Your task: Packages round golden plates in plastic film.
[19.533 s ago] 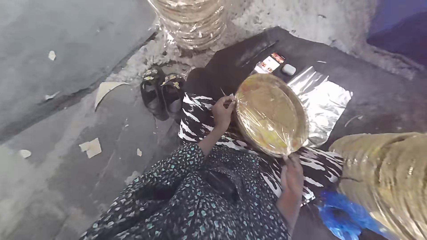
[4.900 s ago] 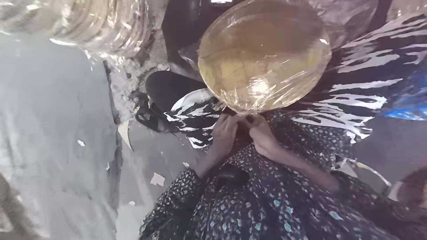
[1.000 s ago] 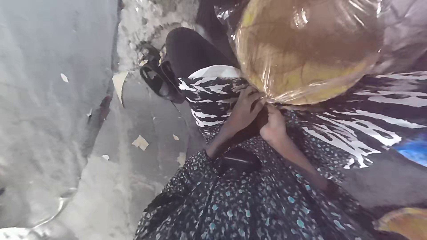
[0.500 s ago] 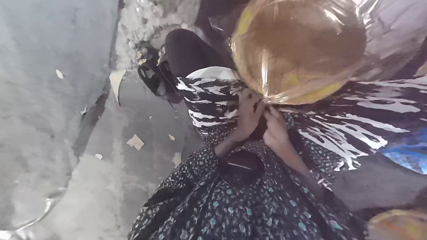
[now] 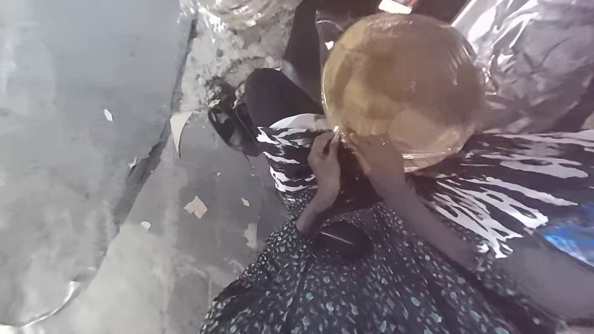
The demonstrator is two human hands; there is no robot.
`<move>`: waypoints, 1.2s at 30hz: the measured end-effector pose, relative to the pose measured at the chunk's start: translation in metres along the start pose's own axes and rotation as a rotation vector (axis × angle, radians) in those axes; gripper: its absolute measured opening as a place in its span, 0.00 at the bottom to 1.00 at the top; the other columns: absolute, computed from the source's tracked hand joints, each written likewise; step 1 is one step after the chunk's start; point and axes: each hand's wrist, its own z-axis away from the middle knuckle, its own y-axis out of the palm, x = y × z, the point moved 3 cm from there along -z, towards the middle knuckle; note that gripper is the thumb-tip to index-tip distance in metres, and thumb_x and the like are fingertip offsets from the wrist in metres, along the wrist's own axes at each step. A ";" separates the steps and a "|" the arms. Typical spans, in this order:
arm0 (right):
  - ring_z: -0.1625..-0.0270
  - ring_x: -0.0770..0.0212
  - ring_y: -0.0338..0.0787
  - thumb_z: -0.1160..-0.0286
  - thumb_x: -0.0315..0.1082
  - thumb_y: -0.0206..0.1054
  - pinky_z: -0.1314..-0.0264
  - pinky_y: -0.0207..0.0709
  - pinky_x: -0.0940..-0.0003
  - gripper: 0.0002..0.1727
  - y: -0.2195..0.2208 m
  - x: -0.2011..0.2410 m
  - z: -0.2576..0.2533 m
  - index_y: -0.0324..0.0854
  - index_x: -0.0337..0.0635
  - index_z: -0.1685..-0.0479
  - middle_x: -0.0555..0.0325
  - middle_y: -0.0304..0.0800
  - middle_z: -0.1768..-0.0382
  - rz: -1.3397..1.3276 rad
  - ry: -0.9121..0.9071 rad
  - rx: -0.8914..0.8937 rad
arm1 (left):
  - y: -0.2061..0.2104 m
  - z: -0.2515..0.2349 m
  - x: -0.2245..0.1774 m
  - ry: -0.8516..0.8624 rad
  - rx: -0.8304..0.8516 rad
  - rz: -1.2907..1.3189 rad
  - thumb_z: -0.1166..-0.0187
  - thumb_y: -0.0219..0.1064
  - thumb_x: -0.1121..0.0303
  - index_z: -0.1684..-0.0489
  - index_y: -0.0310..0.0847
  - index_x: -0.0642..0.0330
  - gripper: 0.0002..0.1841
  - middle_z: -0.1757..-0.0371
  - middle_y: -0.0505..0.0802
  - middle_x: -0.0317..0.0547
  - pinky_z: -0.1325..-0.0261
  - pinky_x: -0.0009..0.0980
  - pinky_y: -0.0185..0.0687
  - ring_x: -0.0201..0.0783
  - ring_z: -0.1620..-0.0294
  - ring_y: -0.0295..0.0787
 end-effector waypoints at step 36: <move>0.54 0.38 0.94 0.28 0.20 0.66 0.54 0.87 0.48 0.12 0.003 0.029 -0.015 0.90 0.31 0.48 0.37 0.93 0.58 -0.129 0.192 -0.132 | -0.020 -0.012 -0.002 0.621 -0.038 -0.408 0.36 0.76 0.78 0.48 0.84 0.76 0.18 0.54 0.89 0.61 0.51 0.24 0.82 0.37 0.55 0.86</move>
